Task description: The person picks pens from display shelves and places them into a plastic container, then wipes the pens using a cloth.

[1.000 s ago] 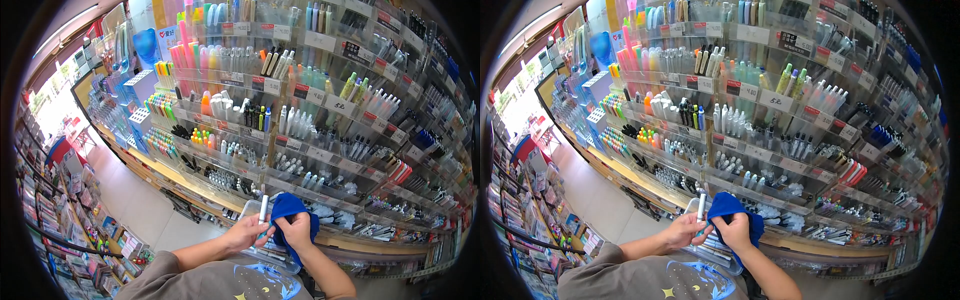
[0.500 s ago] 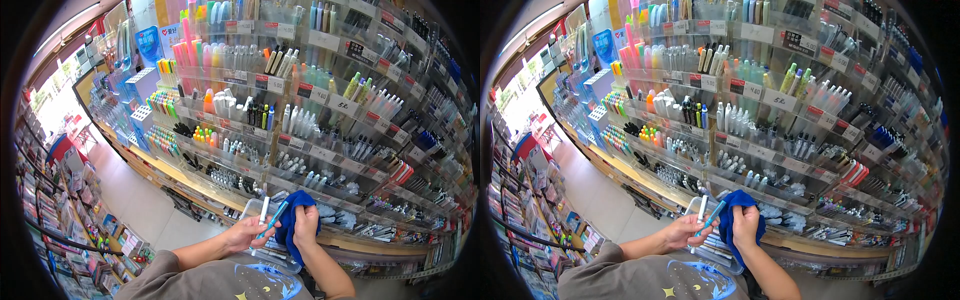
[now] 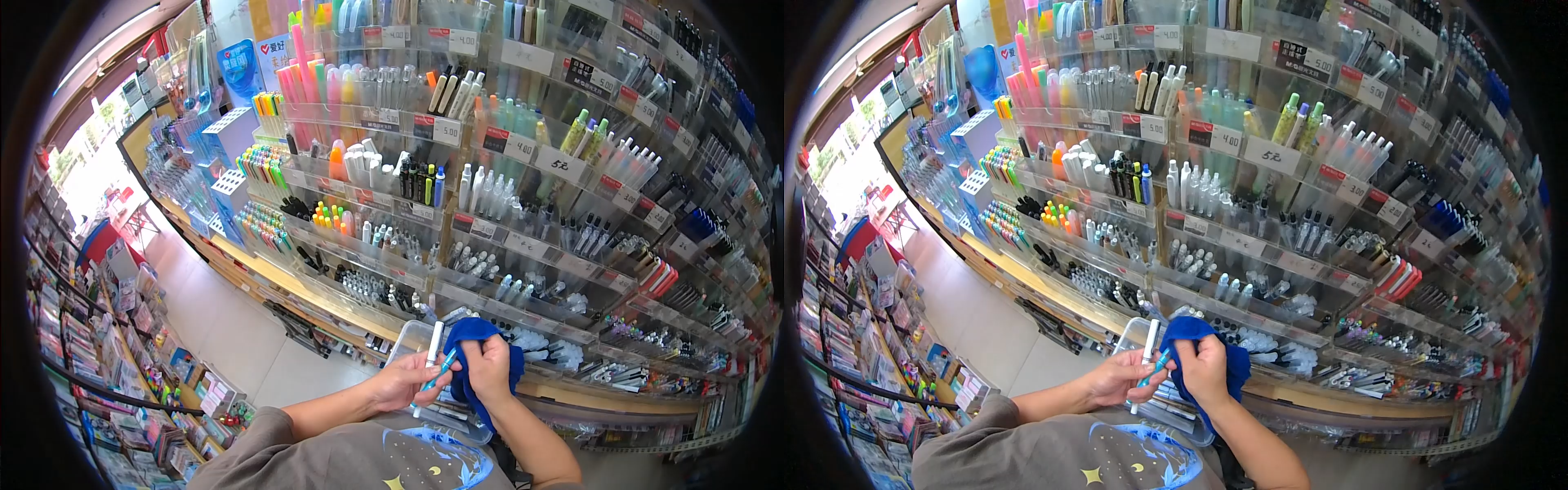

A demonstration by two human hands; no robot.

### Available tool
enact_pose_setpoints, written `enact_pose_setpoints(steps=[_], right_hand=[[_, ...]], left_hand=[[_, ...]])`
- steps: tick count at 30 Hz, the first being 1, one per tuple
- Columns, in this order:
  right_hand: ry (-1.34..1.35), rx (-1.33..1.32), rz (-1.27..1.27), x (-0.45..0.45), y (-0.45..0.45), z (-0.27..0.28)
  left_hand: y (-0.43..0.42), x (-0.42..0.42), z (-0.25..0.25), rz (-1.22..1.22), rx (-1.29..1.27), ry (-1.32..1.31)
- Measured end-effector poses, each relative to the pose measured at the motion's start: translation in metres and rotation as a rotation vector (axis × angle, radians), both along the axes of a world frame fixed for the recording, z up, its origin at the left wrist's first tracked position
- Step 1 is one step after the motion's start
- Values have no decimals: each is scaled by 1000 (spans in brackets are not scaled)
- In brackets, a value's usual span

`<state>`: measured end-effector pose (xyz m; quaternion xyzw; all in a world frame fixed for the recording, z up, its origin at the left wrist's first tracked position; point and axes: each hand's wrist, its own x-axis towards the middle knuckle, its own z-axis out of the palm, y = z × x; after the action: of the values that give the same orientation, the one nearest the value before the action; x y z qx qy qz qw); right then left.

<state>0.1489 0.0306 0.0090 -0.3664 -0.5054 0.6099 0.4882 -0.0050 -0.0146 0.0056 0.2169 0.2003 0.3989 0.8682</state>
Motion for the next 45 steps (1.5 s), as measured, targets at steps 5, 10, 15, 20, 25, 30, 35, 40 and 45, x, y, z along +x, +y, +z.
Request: enact_pose_setpoints(steps=[5, 10, 15, 20, 25, 30, 35, 40, 45], right_hand=[[-73, 176, 7, -3, 2, -5], [-51, 82, -117, -1, 2, -4], [-57, 114, -72, -1, 4, -4], [-90, 151, 28, -3, 0, 6], [-47, 14, -83, 3, 2, 1], [246, -132, -197, -1, 7, -2], [257, -133, -198, -1, 2, 6], [-33, 195, -97, -10, -5, 2], [-44, 73, -115, 3, 1, -7]], left_hand=[[0, -4, -4, 20, 5, -19], [0, -2, -1, -40, 5, -5], [0, -1, -6, -52, -17, -24], [1, -3, -6, 14, 5, -1], [0, -2, -8, -67, -9, -58], [2, -2, -8, -123, -15, -182], [1, -2, -8, -95, -2, -178], [0, -2, -11, -40, 29, -66], [-2, 0, -2, -101, 5, -6]])
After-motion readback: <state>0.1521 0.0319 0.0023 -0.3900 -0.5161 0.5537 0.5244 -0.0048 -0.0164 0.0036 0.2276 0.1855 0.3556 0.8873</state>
